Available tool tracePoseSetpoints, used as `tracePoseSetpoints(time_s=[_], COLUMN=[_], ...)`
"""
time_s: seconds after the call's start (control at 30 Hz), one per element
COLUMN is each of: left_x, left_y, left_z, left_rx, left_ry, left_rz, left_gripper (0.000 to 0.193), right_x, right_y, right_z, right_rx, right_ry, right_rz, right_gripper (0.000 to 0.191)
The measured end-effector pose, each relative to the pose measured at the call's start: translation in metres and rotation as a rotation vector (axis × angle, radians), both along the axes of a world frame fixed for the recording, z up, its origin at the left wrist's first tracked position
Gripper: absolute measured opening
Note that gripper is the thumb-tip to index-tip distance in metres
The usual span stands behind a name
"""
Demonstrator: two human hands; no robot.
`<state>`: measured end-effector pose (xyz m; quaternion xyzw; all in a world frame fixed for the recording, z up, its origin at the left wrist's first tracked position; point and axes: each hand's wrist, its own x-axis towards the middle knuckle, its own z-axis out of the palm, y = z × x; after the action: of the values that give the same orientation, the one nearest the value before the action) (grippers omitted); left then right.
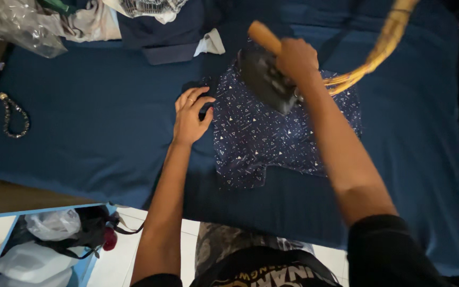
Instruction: The person irons a dark patterned garment on a blue ironing board. They repeatedly smooth the fabric with their hands and pass a steam iron over it, flipping and repositioning the garment several times to cover different areas.
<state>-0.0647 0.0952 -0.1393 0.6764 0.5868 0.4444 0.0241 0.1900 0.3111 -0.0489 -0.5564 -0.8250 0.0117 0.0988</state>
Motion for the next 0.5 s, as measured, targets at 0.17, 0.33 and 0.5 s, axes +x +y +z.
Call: tracePoseSetpoints(time_s=[0.17,0.33,0.5], left_x=[0.001,0.001,-0.003], left_y=[-0.001,0.001,0.004], left_z=[0.002,0.0,-0.004], left_rx=[-0.021,-0.01,-0.015], left_ry=[-0.015,-0.003,-0.025], left_rz=[-0.008,-0.006,-0.012], left_gripper=[0.023,0.023,0.019], right_x=[0.022,0.03,-0.001], right_y=[-0.064,-0.122,-0.155], right_z=[0.03,0.051,0.043], right_rx=[-0.136,-0.275,-0.102], right_ry=[-0.14,-0.289,-0.231], right_rz=[0.275,0.322,0.145], right_gripper=[0.029,0.028,0.026])
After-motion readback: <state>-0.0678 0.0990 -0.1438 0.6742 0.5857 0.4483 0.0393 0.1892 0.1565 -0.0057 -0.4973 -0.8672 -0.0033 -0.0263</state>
